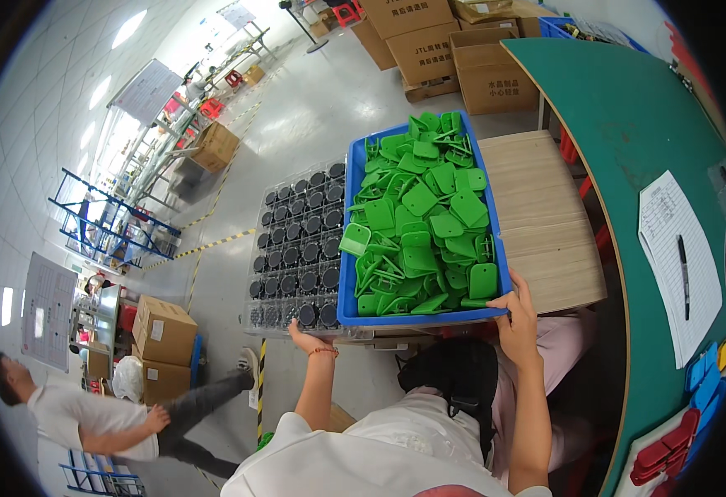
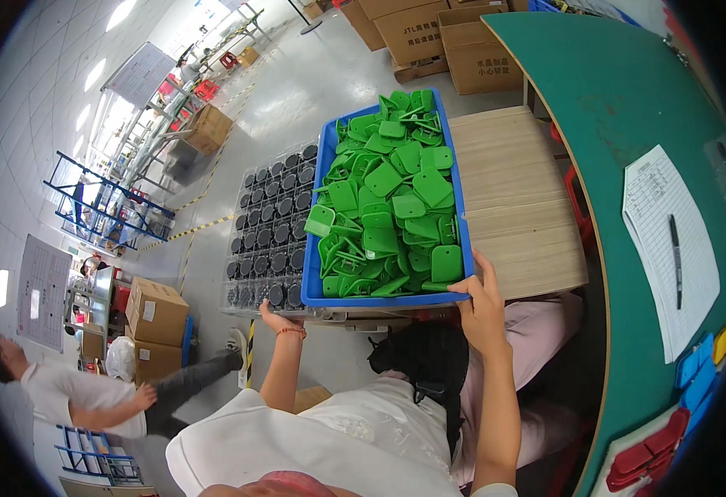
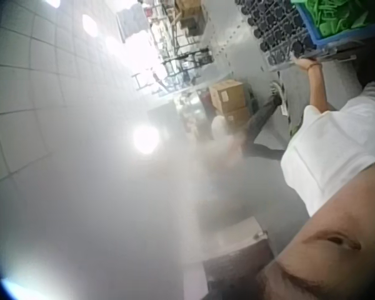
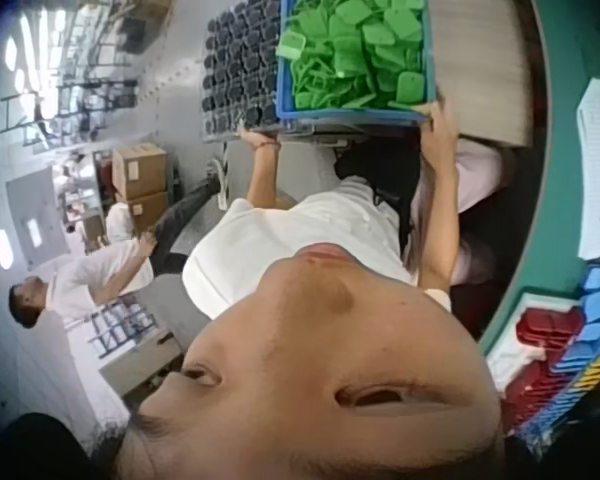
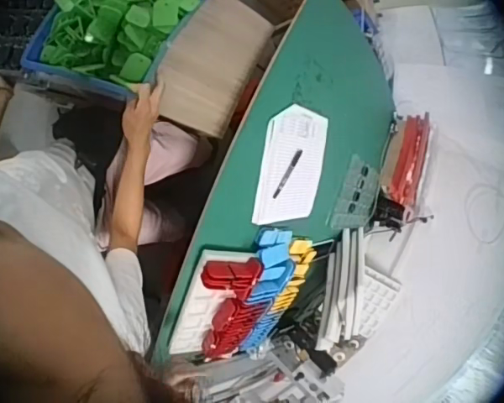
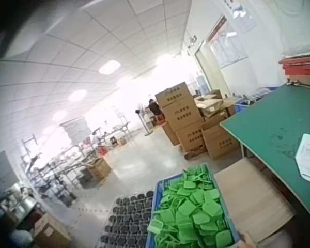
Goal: Organizing plastic components on a workbench and then assembling an electronic device by hand.
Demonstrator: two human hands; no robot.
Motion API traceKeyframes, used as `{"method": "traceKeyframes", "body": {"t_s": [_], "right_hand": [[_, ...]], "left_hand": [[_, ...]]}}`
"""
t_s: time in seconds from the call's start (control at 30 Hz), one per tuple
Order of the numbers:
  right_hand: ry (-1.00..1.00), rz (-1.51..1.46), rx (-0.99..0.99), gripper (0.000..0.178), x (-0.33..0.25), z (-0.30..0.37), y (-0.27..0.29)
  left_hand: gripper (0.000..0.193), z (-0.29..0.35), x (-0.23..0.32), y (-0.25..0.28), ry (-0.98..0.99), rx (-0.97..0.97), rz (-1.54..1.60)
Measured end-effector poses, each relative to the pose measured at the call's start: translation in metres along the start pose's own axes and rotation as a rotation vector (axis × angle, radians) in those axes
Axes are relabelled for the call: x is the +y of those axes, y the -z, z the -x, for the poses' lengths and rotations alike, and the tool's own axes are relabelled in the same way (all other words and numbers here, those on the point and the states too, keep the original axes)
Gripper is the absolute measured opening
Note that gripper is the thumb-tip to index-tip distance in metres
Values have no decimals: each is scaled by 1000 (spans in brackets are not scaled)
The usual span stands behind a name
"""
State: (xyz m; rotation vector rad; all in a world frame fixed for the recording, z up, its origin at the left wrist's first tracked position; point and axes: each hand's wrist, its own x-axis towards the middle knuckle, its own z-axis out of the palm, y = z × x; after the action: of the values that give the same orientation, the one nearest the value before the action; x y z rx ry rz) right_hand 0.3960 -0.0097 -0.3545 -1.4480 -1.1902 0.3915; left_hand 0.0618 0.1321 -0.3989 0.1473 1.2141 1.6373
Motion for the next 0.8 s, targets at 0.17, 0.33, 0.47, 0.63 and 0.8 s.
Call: {"method": "traceKeyframes", "body": {"t_s": [0.17, 0.33, 0.47, 0.63, 0.8], "right_hand": [[-40, -58, -65, 17, 3, -4, 7], [-69, -81, -14, 15, 1, -4, 5], [-48, -21, 50, 17, 4, 3, -7], [-75, -119, -46, 24, 16, 4, -17], [-14, -164, -25, 47, 11, 21, 0]], "left_hand": [[46, 4, 2, -3, 7, 17, 0], [47, 0, 0, -8, 17, 5, 13], [38, -24, -10, 0, -56, -104, 21], [62, -41, 1, 16, 37, -209, -27], [58, -39, -2, 3, 5, 217, -145]]}}
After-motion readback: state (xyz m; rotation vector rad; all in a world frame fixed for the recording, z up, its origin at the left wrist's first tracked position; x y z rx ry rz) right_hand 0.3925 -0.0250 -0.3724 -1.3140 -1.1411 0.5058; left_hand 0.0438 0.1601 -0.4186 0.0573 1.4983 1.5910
